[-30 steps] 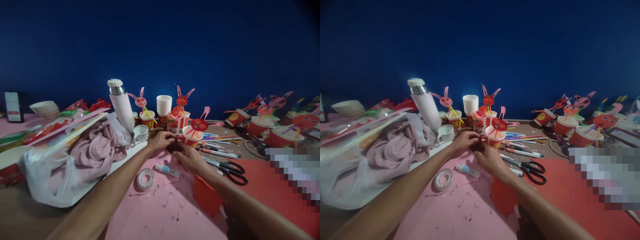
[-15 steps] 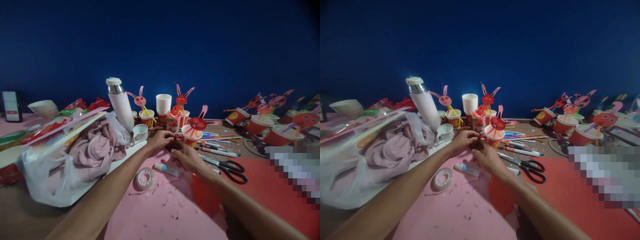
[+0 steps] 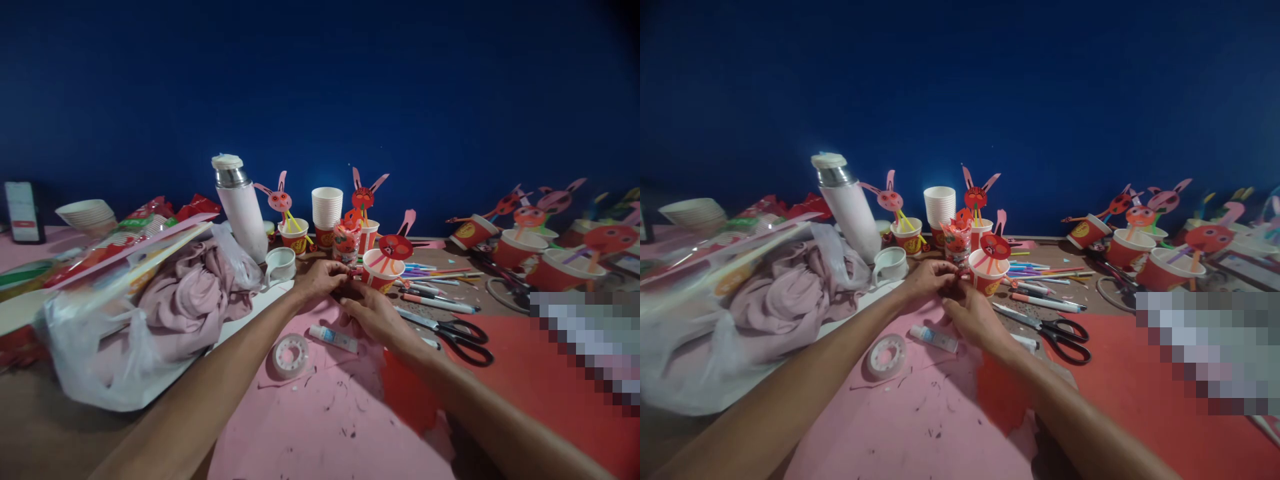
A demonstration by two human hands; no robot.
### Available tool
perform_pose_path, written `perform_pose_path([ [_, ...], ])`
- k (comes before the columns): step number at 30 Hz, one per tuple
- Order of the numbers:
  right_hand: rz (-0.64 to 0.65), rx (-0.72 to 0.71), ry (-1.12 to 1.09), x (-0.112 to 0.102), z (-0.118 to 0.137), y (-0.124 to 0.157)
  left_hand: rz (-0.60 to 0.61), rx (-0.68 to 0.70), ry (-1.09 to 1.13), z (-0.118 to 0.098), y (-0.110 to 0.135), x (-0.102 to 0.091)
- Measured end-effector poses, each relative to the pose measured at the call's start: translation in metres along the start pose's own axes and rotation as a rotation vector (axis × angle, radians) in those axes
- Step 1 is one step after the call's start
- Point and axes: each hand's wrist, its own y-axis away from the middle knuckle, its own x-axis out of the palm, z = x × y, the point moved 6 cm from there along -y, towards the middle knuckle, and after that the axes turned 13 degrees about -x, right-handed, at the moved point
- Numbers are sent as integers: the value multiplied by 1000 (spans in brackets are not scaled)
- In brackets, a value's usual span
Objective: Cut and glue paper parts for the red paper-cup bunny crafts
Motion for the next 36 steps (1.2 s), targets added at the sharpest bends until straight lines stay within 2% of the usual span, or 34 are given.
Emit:
perform_pose_path([
  [10,-17,45,-3,-2,3,-1,-29,-4,3,-1,1,0],
  [36,-46,7,-35,-2,-1,1,-25,9,-31,-3,3,1],
])
